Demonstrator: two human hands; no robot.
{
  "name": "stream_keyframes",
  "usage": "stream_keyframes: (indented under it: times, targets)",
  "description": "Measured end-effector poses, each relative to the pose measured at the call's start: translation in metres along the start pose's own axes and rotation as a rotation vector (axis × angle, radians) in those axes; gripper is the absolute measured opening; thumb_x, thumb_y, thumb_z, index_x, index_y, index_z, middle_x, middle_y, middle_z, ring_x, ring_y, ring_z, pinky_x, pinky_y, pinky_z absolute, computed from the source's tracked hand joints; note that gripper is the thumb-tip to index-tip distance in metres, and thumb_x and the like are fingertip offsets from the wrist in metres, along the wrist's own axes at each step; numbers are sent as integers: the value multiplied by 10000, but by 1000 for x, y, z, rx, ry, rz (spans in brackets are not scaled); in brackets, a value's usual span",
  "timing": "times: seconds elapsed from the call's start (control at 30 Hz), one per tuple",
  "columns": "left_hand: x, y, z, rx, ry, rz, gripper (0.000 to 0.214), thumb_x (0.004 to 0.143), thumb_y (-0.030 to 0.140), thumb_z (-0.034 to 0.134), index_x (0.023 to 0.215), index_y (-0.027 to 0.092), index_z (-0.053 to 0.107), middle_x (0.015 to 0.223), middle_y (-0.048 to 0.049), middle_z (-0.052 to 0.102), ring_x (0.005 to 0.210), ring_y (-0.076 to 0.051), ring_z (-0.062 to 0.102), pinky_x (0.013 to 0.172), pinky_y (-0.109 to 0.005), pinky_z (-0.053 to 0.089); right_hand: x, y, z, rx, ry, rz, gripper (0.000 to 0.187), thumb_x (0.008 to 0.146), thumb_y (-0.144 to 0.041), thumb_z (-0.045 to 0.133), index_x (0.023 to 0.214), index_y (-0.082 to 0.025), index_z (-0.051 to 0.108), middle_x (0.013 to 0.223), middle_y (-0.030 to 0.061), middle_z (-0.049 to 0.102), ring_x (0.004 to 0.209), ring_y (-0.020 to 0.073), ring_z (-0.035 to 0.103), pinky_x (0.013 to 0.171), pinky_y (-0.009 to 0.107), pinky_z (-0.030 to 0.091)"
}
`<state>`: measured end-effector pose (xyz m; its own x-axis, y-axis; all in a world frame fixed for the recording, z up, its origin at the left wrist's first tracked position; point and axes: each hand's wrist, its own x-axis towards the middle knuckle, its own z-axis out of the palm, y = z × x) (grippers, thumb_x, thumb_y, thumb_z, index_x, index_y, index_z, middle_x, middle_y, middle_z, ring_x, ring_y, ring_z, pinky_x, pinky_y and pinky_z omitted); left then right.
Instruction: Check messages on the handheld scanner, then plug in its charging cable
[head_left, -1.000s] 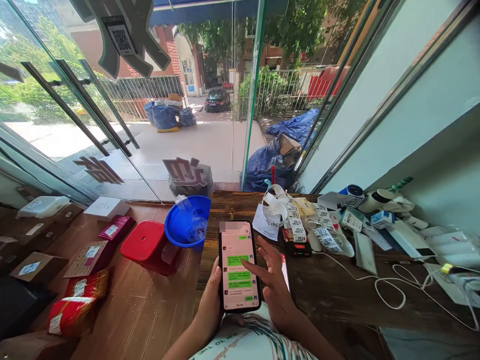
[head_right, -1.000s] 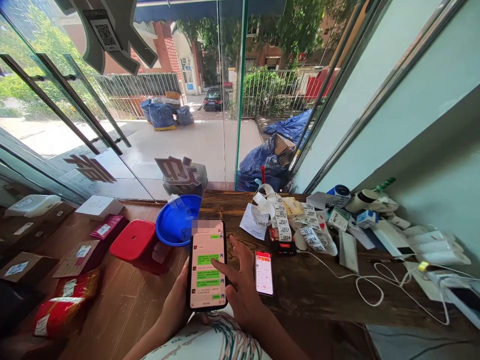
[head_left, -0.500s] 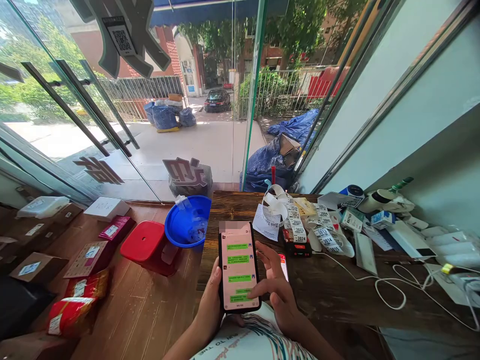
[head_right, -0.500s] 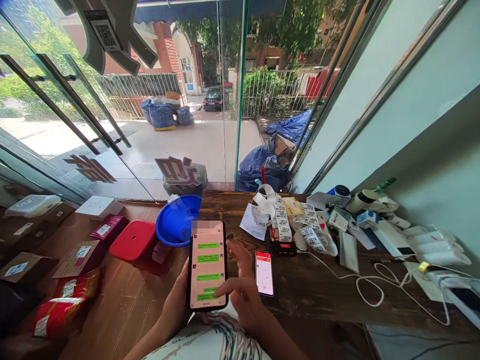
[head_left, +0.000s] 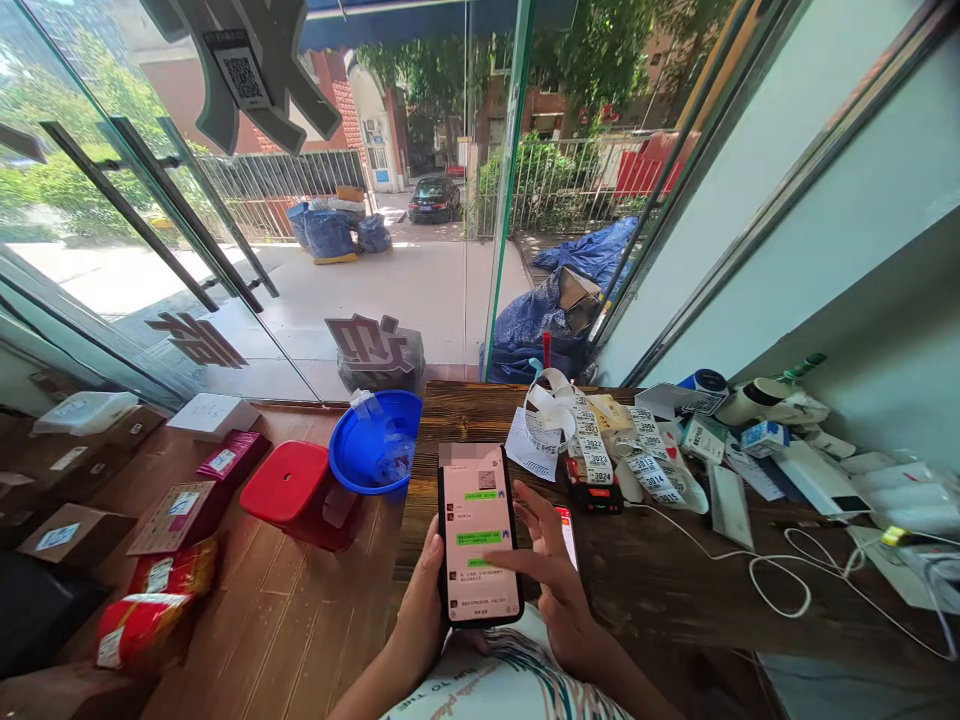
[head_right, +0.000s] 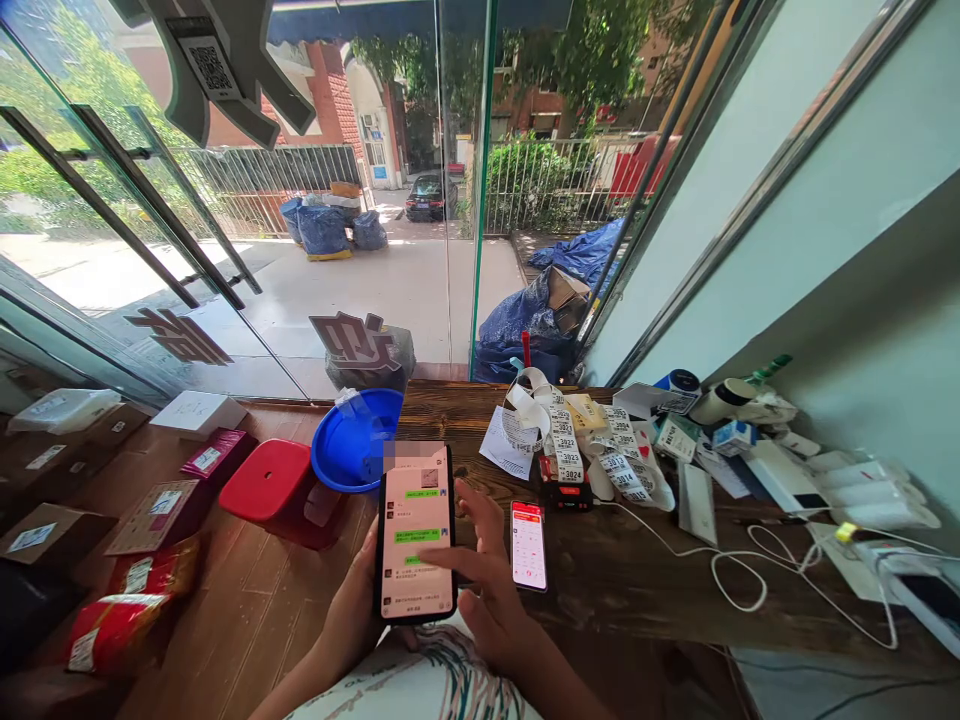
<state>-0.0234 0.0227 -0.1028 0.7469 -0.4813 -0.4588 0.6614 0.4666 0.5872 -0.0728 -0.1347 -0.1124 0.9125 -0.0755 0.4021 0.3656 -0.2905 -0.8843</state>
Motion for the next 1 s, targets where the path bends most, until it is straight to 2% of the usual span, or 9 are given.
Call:
stream_keyframes:
  times: [0.07, 0.2, 0.37, 0.53, 0.6, 0.73, 0.83, 0.93, 1.0]
  targets:
    - [2, 0, -1, 25, 13, -10, 785, 718, 531, 674, 1390, 299, 342, 1206, -75, 630, 1043, -308, 611, 609, -316, 585, 0, 0, 0, -22, -8, 39, 509, 889, -610, 312, 1178, -320, 615, 1545, -12, 135, 1412, 358, 125, 1131, 567, 153]
    - [3, -1, -2, 67, -6, -28, 833, 722, 586, 633, 1419, 334, 251, 1251, -101, 599, 939, -326, 651, 356, -237, 491, 2, 0, 0, 86, 6, -21, 477, 899, -590, 309, 948, -340, 712, 1524, -61, 193, 1389, 355, 194, 1112, 568, 190]
    - [2, -1, -3, 44, -48, -92, 822, 726, 605, 616, 1410, 344, 241, 1247, -124, 596, 930, -330, 656, 342, -212, 468, 2, 2, 1, -93, -8, 46, 523, 915, -576, 255, 1290, -330, 525, 1539, 5, 121, 1402, 349, 120, 1119, 572, 167]
    - [3, -2, -5, 75, -27, -46, 807, 721, 592, 631, 1392, 314, 279, 1159, -120, 642, 838, -334, 677, 295, -246, 467, 2, -1, 2, 91, 38, -37, 448, 917, -534, 337, 879, -310, 723, 1512, -41, 224, 1364, 349, 235, 1091, 567, 217]
    - [2, -2, -4, 60, -10, -18, 778, 720, 564, 653, 1379, 304, 330, 1150, -105, 653, 864, -320, 676, 354, -263, 520, 2, -2, 2, 94, 35, -21, 471, 913, -555, 317, 911, -311, 720, 1513, -36, 220, 1365, 351, 227, 1097, 569, 198]
    - [-2, 0, 2, -19, 10, 28, 606, 767, 454, 655, 1318, 293, 460, 1234, -68, 621, 1110, -318, 579, 673, -338, 607, 3, -1, 2, -26, 34, 18, 479, 919, -557, 281, 1178, -339, 620, 1518, -15, 173, 1391, 342, 155, 1109, 547, 187]
    - [-4, 1, 6, -27, 7, 19, 568, 773, 436, 651, 1296, 283, 494, 1244, -62, 619, 1171, -336, 531, 787, -408, 587, 1, -1, 2, 34, 40, -5, 418, 920, -528, 330, 1061, -343, 678, 1512, -39, 199, 1391, 336, 171, 1120, 543, 166]
    - [-5, 1, 6, -5, 5, 38, 584, 777, 463, 637, 1303, 260, 487, 1263, -70, 606, 1181, -336, 521, 808, -403, 577, 0, -2, 2, 167, 31, -34, 406, 917, -513, 363, 838, -328, 716, 1498, -84, 235, 1385, 329, 198, 1119, 544, 169]
    - [-4, 0, 5, 14, -4, 33, 611, 791, 501, 602, 1333, 266, 445, 1259, -84, 604, 1134, -341, 556, 697, -369, 600, 0, -2, 2, 137, 34, -29, 427, 918, -536, 331, 925, -332, 707, 1506, -64, 220, 1383, 331, 198, 1112, 547, 179]
